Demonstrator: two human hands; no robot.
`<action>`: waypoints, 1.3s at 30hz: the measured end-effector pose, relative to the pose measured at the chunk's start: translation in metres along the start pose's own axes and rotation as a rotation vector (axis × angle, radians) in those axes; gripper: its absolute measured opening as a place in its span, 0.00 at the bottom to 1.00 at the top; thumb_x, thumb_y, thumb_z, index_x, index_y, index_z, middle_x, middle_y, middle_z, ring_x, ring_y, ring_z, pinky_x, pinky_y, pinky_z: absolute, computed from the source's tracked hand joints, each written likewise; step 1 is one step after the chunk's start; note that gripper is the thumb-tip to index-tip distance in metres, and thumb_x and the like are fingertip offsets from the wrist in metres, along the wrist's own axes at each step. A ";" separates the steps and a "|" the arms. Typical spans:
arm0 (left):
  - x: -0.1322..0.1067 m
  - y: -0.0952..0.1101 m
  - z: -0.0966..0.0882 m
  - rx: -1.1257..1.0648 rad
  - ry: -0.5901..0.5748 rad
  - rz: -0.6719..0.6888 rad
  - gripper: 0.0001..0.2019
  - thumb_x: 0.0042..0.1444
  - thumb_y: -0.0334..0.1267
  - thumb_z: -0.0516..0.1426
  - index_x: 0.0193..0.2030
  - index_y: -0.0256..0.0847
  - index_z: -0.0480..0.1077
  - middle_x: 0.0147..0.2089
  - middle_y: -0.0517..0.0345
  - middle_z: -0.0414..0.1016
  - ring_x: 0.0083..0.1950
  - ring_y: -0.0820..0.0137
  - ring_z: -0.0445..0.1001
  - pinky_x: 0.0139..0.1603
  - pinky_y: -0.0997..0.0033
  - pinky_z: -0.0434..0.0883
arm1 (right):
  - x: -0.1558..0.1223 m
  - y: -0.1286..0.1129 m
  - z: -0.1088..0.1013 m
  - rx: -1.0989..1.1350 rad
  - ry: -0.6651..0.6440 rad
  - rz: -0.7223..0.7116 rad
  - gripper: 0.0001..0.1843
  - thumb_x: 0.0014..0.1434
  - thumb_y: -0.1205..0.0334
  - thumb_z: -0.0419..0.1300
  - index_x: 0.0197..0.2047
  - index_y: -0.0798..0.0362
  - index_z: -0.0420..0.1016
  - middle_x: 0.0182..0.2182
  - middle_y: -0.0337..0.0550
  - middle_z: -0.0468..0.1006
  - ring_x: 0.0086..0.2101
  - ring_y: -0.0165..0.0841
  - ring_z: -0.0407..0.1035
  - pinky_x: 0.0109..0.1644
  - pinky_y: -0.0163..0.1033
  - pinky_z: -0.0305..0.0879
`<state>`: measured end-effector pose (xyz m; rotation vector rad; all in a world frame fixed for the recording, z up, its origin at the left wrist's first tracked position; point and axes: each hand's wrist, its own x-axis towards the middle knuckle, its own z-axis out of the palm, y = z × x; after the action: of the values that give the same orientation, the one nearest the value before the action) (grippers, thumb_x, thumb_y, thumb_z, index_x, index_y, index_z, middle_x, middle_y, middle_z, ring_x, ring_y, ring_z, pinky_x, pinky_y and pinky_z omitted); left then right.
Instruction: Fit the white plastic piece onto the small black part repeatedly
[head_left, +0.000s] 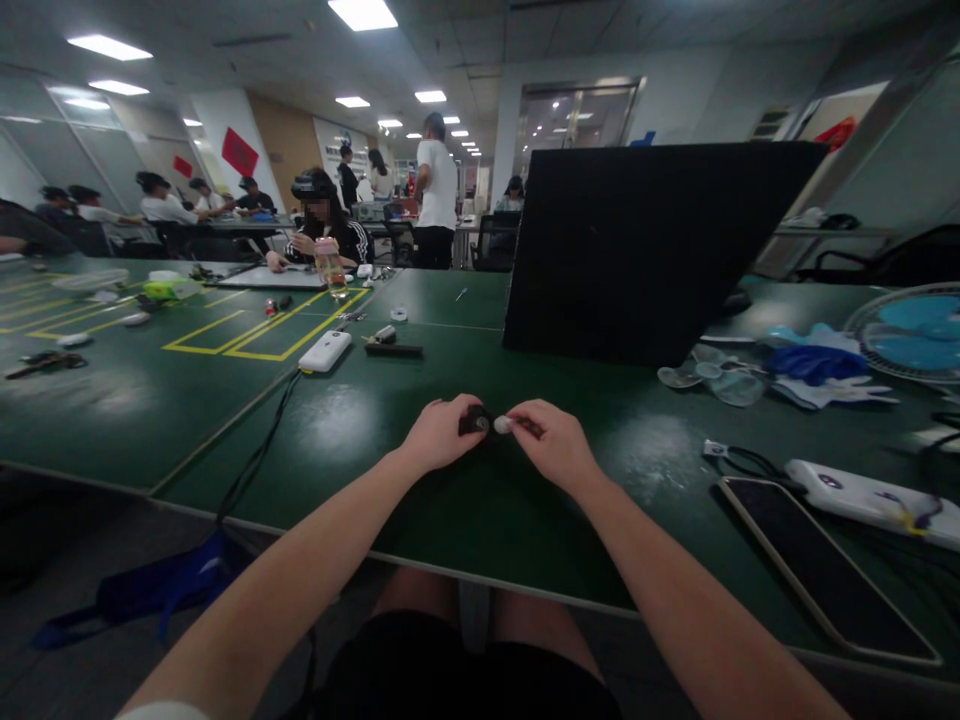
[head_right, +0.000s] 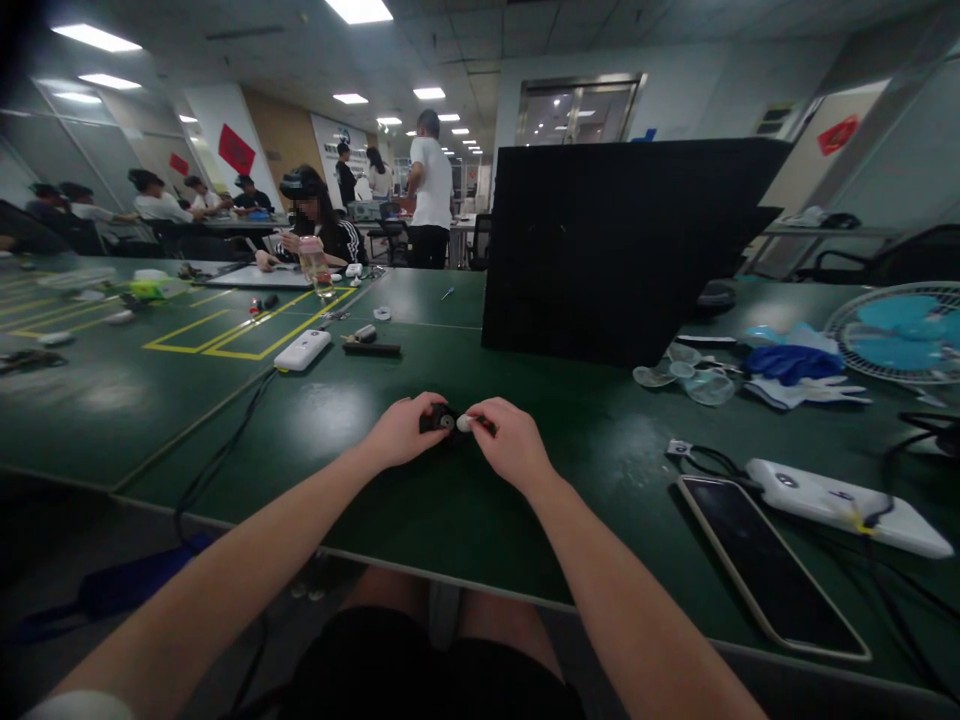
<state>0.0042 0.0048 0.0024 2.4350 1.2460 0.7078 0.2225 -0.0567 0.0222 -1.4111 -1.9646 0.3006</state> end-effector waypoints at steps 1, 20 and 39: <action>0.000 0.000 0.001 0.006 -0.003 -0.001 0.22 0.58 0.46 0.62 0.59 0.47 0.68 0.47 0.53 0.81 0.52 0.57 0.78 0.60 0.53 0.70 | 0.000 0.000 0.000 0.006 0.019 -0.011 0.08 0.66 0.62 0.58 0.45 0.49 0.79 0.46 0.45 0.79 0.40 0.37 0.74 0.42 0.43 0.72; -0.001 -0.001 0.001 -0.023 -0.035 -0.020 0.23 0.58 0.45 0.63 0.59 0.48 0.67 0.49 0.55 0.81 0.50 0.59 0.79 0.50 0.61 0.73 | 0.004 0.004 0.006 -0.025 0.046 0.016 0.06 0.64 0.58 0.64 0.42 0.49 0.80 0.37 0.42 0.80 0.32 0.34 0.72 0.35 0.41 0.69; -0.001 -0.004 0.001 -0.051 -0.046 -0.020 0.24 0.58 0.45 0.63 0.60 0.48 0.67 0.47 0.55 0.81 0.47 0.60 0.80 0.48 0.61 0.75 | 0.003 0.008 0.013 -0.030 0.022 0.025 0.12 0.64 0.51 0.62 0.38 0.50 0.80 0.36 0.43 0.81 0.31 0.34 0.72 0.35 0.41 0.67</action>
<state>0.0011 0.0065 -0.0006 2.3802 1.2183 0.6658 0.2192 -0.0479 0.0097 -1.4524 -1.9425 0.2673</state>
